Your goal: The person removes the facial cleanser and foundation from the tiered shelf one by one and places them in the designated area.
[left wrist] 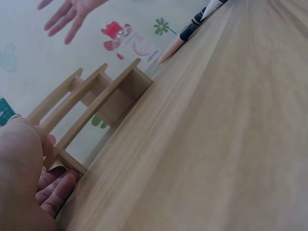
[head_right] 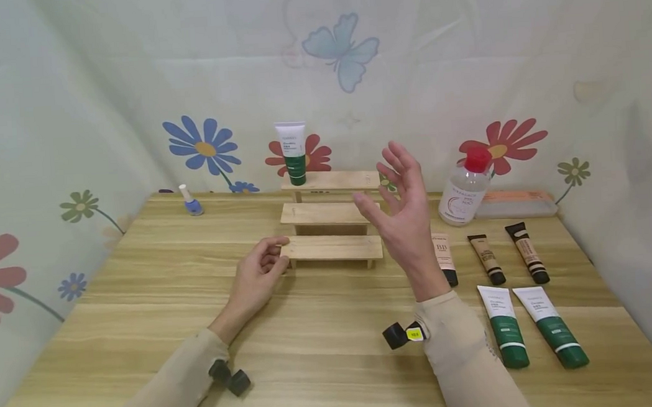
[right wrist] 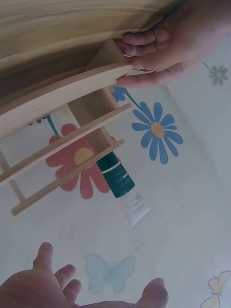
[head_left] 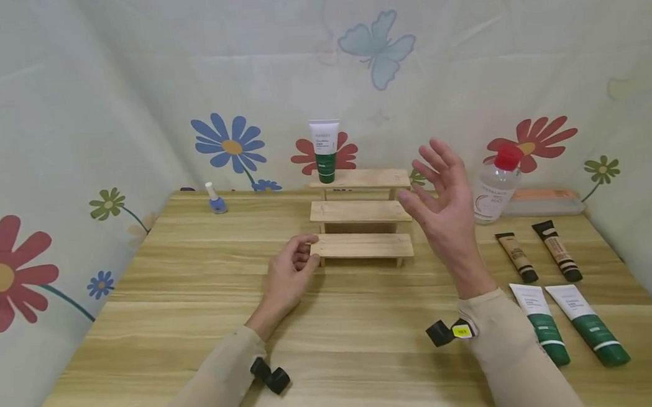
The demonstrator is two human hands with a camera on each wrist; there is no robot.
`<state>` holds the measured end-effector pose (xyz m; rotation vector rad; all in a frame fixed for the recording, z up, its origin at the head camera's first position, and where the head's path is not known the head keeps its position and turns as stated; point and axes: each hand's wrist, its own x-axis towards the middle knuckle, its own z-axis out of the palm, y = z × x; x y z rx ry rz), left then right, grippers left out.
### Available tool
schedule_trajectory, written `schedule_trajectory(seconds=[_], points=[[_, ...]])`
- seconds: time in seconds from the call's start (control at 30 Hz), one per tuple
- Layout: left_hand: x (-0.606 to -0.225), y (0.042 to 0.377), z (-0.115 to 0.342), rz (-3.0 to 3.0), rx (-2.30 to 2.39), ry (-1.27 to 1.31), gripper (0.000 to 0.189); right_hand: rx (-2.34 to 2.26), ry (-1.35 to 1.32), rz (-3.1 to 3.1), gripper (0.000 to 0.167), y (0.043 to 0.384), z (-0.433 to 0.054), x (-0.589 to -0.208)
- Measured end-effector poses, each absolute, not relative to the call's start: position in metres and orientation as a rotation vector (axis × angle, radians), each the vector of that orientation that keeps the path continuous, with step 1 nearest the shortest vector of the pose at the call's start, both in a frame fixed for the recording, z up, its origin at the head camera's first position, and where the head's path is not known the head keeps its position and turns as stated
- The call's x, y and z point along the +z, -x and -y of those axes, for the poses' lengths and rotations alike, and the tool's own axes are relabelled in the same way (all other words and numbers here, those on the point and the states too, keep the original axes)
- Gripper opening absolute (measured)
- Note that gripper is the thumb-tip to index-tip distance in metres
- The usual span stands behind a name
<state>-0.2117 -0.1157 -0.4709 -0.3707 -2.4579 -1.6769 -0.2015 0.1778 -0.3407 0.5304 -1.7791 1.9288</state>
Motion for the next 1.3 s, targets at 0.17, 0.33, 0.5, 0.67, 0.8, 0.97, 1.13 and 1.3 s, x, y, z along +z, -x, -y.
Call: schedule_trajectory(seconds=[0.17, 0.33, 0.5, 0.67, 0.8, 0.97, 1.13, 1.3], points=[[-0.47, 0.211, 0.115, 2.45, -1.673, 0.368, 0.031, 1.903, -0.541, 1.826, 0.086, 0.218, -0.167, -0.337], [-0.47, 0.211, 0.115, 2.456, -1.666, 0.363, 0.031, 1.872, -0.555, 1.862, 0.083, 0.233, -0.157, -0.334], [-0.47, 0.212, 0.115, 2.454, -1.678, 0.368, 0.031, 1.845, -0.542, 1.923, 0.082, 0.247, -0.148, -0.335], [-0.469, 0.211, 0.115, 2.454, -1.684, 0.371, 0.031, 1.825, -0.513, 1.984, 0.082, 0.26, -0.137, -0.337], [-0.469, 0.21, 0.114, 2.449, -1.686, 0.379, 0.031, 1.83, -0.514, 2.002, 0.081, 0.269, -0.129, -0.339], [-0.468, 0.209, 0.114, 2.442, -1.694, 0.398, 0.032, 1.846, -0.537, 2.008, 0.082, 0.278, -0.119, -0.342], [-0.469, 0.21, 0.115, 2.444, -1.693, 0.399, 0.033, 1.883, -0.559, 1.999, 0.082, 0.288, -0.109, -0.344], [-0.469, 0.211, 0.116, 2.449, -1.688, 0.392, 0.032, 1.91, -0.567, 1.991, 0.081, 0.3, -0.097, -0.345]])
